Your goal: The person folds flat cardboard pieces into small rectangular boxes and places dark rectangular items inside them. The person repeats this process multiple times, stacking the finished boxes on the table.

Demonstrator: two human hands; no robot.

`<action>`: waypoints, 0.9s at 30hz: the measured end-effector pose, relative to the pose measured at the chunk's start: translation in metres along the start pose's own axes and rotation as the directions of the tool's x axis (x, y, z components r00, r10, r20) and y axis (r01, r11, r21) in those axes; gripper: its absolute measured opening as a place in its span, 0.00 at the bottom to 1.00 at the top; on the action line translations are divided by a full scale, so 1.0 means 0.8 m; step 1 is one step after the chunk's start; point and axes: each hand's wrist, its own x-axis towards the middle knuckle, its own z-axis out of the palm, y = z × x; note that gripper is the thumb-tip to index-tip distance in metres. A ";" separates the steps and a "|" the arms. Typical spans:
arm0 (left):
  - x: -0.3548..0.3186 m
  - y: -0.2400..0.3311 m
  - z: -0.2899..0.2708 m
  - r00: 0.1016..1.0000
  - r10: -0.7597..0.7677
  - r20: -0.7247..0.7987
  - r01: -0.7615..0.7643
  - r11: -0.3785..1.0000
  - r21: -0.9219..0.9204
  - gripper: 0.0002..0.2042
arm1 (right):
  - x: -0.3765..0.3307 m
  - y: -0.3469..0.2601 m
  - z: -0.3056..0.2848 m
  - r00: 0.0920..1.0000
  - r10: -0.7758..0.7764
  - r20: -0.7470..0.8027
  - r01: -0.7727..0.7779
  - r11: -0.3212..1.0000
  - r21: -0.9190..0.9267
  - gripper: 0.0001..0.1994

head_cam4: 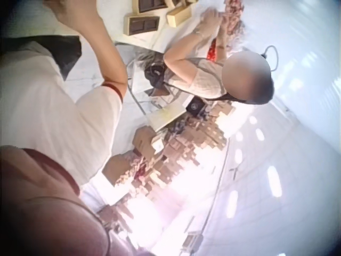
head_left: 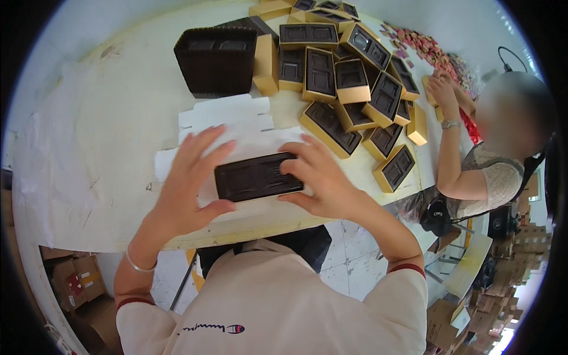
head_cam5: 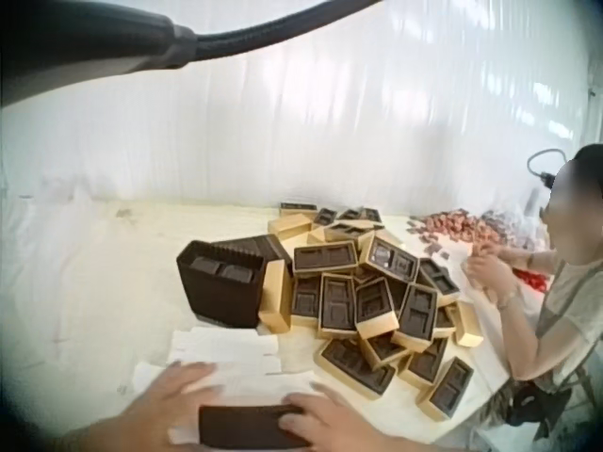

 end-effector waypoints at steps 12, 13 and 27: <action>-0.028 0.017 -0.004 0.961 -0.202 0.187 0.160 0.963 0.216 0.34 | 0.128 0.217 -0.257 0.852 0.119 -0.510 -0.422 0.733 -0.534 0.27; -0.028 0.014 -0.004 0.970 -0.170 0.175 0.125 0.962 0.242 0.34 | 0.136 0.213 -0.262 0.834 0.194 -0.516 -0.482 0.712 -0.511 0.30; -0.036 0.005 -0.006 0.968 -0.189 0.166 0.151 0.964 0.218 0.27 | 0.018 -0.019 0.019 0.975 -0.023 0.219 0.071 0.975 -0.213 0.24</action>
